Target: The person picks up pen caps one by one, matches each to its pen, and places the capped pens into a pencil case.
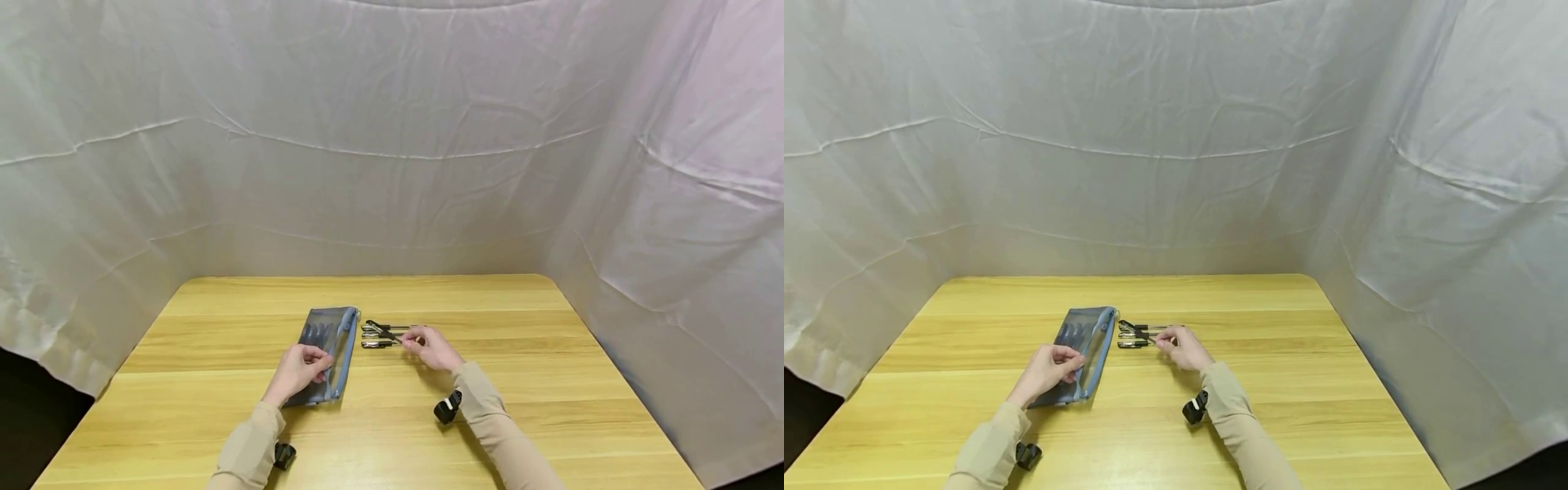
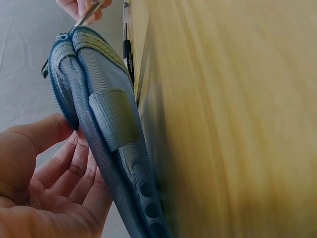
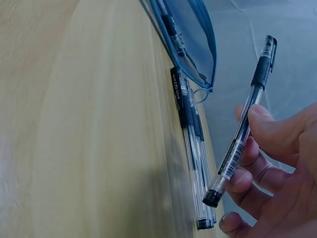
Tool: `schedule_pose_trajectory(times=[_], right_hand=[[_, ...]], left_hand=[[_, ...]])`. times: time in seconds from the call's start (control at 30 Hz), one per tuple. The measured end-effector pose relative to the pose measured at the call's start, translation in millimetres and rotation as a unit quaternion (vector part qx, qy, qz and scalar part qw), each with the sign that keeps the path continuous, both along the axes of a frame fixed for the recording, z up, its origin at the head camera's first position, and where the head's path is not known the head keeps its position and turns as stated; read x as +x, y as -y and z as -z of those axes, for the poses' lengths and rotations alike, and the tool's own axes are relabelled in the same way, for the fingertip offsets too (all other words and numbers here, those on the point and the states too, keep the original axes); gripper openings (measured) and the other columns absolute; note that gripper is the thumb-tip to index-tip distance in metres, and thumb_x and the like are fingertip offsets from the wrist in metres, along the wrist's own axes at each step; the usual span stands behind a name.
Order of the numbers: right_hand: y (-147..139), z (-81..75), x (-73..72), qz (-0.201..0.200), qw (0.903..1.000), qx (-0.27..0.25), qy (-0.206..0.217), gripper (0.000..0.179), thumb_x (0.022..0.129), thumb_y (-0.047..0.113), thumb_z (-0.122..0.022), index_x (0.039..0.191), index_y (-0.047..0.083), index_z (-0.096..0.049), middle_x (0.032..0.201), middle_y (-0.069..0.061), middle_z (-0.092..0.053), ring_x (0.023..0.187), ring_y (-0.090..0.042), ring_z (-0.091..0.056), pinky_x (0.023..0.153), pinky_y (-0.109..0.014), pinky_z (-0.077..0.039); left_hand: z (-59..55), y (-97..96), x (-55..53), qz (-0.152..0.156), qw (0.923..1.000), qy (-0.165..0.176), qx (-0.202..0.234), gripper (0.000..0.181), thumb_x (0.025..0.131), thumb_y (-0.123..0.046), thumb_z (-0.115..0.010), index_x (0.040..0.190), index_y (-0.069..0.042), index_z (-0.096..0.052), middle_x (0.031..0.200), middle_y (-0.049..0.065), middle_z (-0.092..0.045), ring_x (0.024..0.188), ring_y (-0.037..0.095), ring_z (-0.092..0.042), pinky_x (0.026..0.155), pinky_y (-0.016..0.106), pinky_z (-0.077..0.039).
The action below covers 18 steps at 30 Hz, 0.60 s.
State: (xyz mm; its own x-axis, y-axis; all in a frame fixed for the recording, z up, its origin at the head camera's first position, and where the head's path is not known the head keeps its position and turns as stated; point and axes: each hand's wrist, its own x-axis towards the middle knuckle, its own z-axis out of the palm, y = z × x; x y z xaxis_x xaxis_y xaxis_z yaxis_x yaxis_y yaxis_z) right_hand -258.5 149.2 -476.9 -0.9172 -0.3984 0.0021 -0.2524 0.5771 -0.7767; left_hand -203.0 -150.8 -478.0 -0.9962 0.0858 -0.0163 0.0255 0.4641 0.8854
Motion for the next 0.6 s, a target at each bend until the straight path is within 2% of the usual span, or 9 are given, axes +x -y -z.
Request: schedule_pose_trajectory(times=[0.07,0.17,0.27,0.4,0.5,0.6], right_hand=[[-0.1,-0.5,-0.2,-0.003,0.9999,-0.009,0.005,0.023,0.101,0.013,-0.058,0.115,-0.002,-0.067,0.106,-0.02,-0.068,0.079,-0.024,-0.063,0.068,-0.026,-0.051],[0.1,-0.3,-0.6,-0.008,0.9998,-0.016,0.002,0.025,0.102,0.015,-0.057,0.115,-0.004,-0.066,0.102,-0.023,-0.068,0.074,-0.023,-0.061,0.063,-0.023,-0.048],[1.5,0.7,-1.2,-0.016,0.9997,-0.02,-0.002,0.026,0.103,0.015,-0.055,0.116,-0.005,-0.065,0.101,-0.022,-0.068,0.073,-0.018,-0.059,0.063,-0.023,-0.048],[4.8,1.6,-2.5,-0.028,0.998,-0.05,0.026,0.027,0.104,0.011,-0.051,0.117,-0.01,-0.061,0.093,-0.02,-0.066,0.07,-0.012,-0.055,0.061,-0.022,-0.048],[7.4,2.0,-3.3,-0.041,0.9932,-0.094,0.056,0.027,0.105,0.007,-0.048,0.118,-0.015,-0.056,0.092,-0.026,-0.067,0.066,-0.01,-0.055,0.06,-0.023,-0.051],[9.7,1.9,-2.8,-0.051,0.9868,-0.131,0.081,0.028,0.106,0.005,-0.044,0.119,-0.019,-0.051,0.101,-0.033,-0.068,0.067,-0.009,-0.06,0.067,-0.026,-0.058]], left_hand=[[-0.1,0.2,-0.1,0.001,1.0,-0.001,0.002,0.015,0.095,-0.008,-0.068,0.096,0.005,-0.075,0.075,0.01,-0.072,0.061,0.02,-0.069,0.061,0.031,-0.061],[0.1,0.5,-0.2,0.002,1.0,-0.002,0.004,0.015,0.095,-0.009,-0.068,0.096,0.005,-0.075,0.075,0.01,-0.072,0.061,0.019,-0.069,0.061,0.031,-0.061],[0.4,0.7,-0.3,0.003,1.0,-0.002,0.004,0.015,0.095,-0.009,-0.068,0.096,0.005,-0.075,0.075,0.009,-0.072,0.061,0.019,-0.069,0.061,0.031,-0.061],[0.4,1.3,-0.6,0.007,1.0,-0.004,0.003,0.016,0.095,-0.01,-0.068,0.096,0.005,-0.075,0.074,0.01,-0.072,0.061,0.019,-0.069,0.061,0.031,-0.061],[0.7,1.6,-0.6,0.009,0.9999,-0.005,0.003,0.017,0.095,-0.01,-0.068,0.096,0.005,-0.075,0.075,0.01,-0.073,0.061,0.02,-0.07,0.061,0.031,-0.061],[0.5,1.5,-0.6,0.008,1.0,-0.003,0.003,0.017,0.096,-0.01,-0.068,0.097,0.005,-0.075,0.075,0.011,-0.072,0.061,0.019,-0.069,0.061,0.031,-0.061]])
